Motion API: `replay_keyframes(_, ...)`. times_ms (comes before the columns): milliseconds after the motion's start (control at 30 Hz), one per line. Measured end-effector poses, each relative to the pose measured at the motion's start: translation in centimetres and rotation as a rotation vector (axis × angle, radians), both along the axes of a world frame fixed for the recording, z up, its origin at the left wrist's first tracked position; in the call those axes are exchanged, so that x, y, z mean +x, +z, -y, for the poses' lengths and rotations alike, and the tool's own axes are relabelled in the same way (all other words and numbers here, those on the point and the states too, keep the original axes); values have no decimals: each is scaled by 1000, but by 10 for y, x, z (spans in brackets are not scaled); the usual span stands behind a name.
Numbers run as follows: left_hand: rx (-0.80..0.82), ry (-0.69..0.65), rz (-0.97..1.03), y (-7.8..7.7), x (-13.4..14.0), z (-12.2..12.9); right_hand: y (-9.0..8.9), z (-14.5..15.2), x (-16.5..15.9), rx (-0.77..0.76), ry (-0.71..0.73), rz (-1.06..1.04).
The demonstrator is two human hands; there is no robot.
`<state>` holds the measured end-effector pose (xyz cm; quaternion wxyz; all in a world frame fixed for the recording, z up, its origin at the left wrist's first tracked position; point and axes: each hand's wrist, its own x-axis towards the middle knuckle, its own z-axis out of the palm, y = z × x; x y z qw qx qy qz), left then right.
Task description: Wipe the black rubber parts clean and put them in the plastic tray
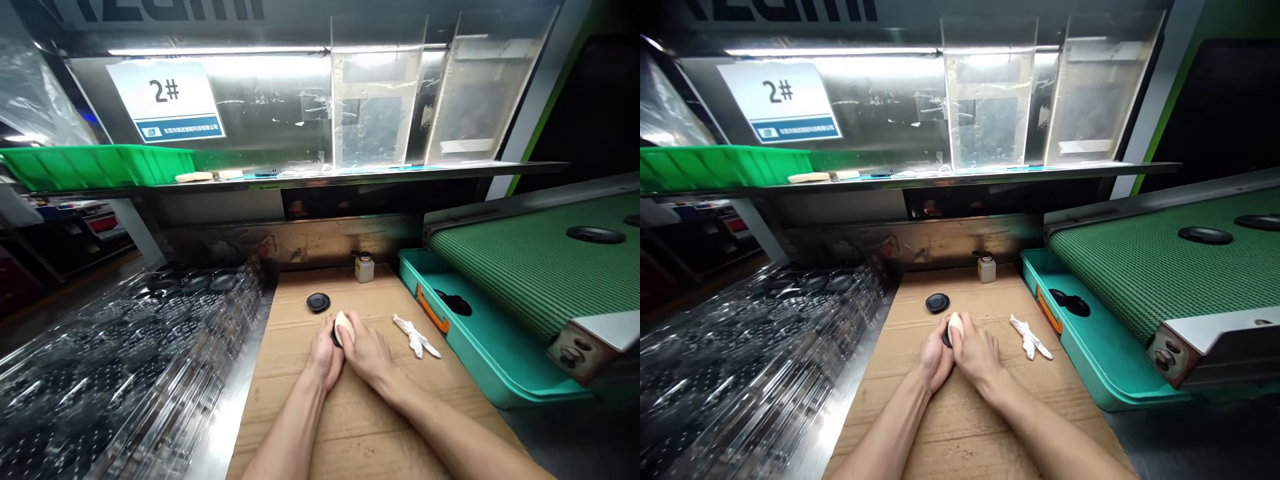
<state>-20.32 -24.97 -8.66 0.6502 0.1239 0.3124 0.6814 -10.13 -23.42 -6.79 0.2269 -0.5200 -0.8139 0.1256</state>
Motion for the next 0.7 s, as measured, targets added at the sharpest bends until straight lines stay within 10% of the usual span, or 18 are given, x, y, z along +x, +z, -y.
replay_keyframes(400,15,37,-33,-2,-2,-3,2,-10,13,31,-50,31)
replay_keyframes(600,54,53,-58,0,-1,-1,2,-9,19,-100,329,-302)
replay_keyframes(700,64,46,-102,2,0,0,-1,-17,19,-162,273,-416)
